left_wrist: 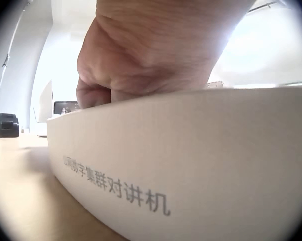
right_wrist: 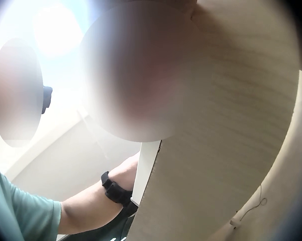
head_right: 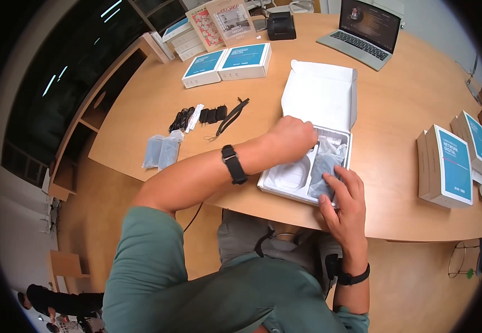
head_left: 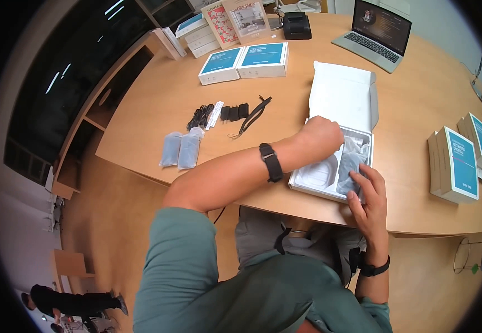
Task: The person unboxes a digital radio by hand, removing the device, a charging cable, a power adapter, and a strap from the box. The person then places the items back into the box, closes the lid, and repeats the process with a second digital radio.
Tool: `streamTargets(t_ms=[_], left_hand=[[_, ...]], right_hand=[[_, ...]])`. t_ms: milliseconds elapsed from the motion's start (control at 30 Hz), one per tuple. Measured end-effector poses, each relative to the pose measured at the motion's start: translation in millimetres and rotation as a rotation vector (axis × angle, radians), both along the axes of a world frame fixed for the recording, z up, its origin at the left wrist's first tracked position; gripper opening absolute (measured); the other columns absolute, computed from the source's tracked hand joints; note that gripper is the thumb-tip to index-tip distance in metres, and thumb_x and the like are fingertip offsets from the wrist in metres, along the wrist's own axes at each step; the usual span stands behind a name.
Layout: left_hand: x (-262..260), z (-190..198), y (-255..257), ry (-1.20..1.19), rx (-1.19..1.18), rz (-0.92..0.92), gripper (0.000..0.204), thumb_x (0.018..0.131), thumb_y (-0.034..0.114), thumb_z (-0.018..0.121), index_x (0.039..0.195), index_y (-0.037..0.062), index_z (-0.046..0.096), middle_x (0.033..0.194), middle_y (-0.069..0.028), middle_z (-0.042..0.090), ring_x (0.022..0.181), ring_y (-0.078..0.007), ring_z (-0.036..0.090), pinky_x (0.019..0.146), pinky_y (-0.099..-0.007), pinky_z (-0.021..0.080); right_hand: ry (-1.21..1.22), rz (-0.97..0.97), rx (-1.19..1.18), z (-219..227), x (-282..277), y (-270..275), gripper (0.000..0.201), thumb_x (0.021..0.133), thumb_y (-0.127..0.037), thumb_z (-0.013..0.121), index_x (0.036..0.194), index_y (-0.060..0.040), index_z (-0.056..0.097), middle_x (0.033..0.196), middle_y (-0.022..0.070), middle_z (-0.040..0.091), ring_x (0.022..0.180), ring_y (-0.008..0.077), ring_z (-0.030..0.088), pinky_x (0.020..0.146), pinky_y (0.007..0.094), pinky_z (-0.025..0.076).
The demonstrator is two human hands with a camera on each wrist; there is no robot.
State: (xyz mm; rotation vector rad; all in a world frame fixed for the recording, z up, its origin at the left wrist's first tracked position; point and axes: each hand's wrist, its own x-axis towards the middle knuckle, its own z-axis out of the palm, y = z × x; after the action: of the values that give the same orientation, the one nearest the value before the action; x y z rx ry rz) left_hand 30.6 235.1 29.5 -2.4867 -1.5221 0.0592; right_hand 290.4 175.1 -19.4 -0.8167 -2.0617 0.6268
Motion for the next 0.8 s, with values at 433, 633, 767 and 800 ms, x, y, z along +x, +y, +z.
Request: streamTargets(t_ms=[433,633,767,800], left_hand=[[-250,65,-89,-0.31,0.16,0.869,0.019,0.096,0.021,0.068,0.094,0.0028,0.072,0.091,-0.0233,0.076,0.089,-0.0446,0.073,0.081,-0.0548,0.057],[-278,24,-97,-0.18,-0.096,1.092,0.023,0.098,0.024,0.072,0.107,0.0035,0.079,0.11,-0.0216,0.081,0.108,-0.043,0.078,0.092,-0.0517,0.061],[-217,46,-85,-0.263,0.077,0.825,0.02,0.099,0.024,0.072,0.103,0.0058,0.078,0.098,-0.0209,0.078,0.096,-0.0402,0.076,0.085,-0.0502,0.059],[-189,61,-85,-0.407,0.048,0.704,0.02,0.1,0.024,0.072,0.104,0.0061,0.078,0.1,-0.0207,0.078,0.097,-0.0394,0.076,0.085,-0.0495,0.06]], right_hand=[[-0.004,0.001,0.034,5,-1,-1,0.041,0.091,-0.012,0.077,0.131,-0.003,0.076,0.149,0.0185,0.064,0.138,0.0429,0.057,0.118,0.0514,0.048],[0.0,0.001,0.018,2,-3,-1,0.041,0.091,-0.012,0.077,0.131,-0.003,0.076,0.148,0.0193,0.064,0.138,0.0428,0.058,0.117,0.0506,0.048],[-0.013,0.0,0.061,5,-1,1,0.04,0.092,-0.014,0.078,0.13,-0.0042,0.076,0.148,0.0195,0.065,0.137,0.0429,0.059,0.116,0.0506,0.049],[-0.009,0.002,0.057,6,-1,0,0.041,0.092,-0.015,0.079,0.131,-0.005,0.076,0.148,0.0192,0.065,0.136,0.0429,0.059,0.115,0.0506,0.05]])
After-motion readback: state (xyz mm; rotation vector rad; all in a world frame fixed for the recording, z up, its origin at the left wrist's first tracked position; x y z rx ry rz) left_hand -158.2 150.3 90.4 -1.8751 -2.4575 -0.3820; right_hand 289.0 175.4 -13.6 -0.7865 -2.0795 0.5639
